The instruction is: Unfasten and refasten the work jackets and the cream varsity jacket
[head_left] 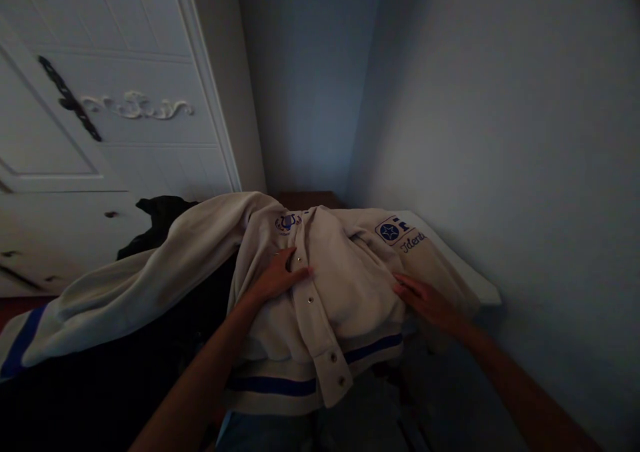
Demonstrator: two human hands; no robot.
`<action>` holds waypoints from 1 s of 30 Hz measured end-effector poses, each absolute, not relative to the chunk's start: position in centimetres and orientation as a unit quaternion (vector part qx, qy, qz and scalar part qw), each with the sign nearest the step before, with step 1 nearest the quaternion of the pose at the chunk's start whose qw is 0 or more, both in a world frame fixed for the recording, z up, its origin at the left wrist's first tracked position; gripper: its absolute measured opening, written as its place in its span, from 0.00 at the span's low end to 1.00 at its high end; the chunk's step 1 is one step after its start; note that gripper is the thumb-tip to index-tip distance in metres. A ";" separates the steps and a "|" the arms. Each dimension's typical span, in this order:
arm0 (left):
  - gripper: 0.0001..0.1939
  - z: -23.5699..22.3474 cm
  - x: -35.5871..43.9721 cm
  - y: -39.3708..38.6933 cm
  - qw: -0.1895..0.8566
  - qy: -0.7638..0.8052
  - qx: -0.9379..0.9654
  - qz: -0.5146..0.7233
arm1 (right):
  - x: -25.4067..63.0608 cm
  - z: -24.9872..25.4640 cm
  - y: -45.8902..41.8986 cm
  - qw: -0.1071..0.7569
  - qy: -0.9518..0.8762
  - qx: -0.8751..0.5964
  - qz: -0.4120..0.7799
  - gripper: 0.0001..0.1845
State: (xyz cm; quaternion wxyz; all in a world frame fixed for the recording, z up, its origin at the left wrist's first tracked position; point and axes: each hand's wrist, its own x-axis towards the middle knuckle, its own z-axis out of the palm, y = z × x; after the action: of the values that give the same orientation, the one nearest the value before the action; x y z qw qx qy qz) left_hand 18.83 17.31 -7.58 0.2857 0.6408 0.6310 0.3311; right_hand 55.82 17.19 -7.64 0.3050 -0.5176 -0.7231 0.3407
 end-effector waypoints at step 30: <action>0.42 -8.2 18.7 17.3 0.297 0.621 0.631 0.358 | 59.2 3.2 34.3 0.030 -0.733 -0.680 -0.015 0.09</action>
State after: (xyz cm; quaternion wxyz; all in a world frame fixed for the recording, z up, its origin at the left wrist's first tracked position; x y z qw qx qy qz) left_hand 18.65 17.33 -8.17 0.2970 0.6308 0.6212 0.3577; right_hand 59.20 34.34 3.22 0.0300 -0.6797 -0.7327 -0.0152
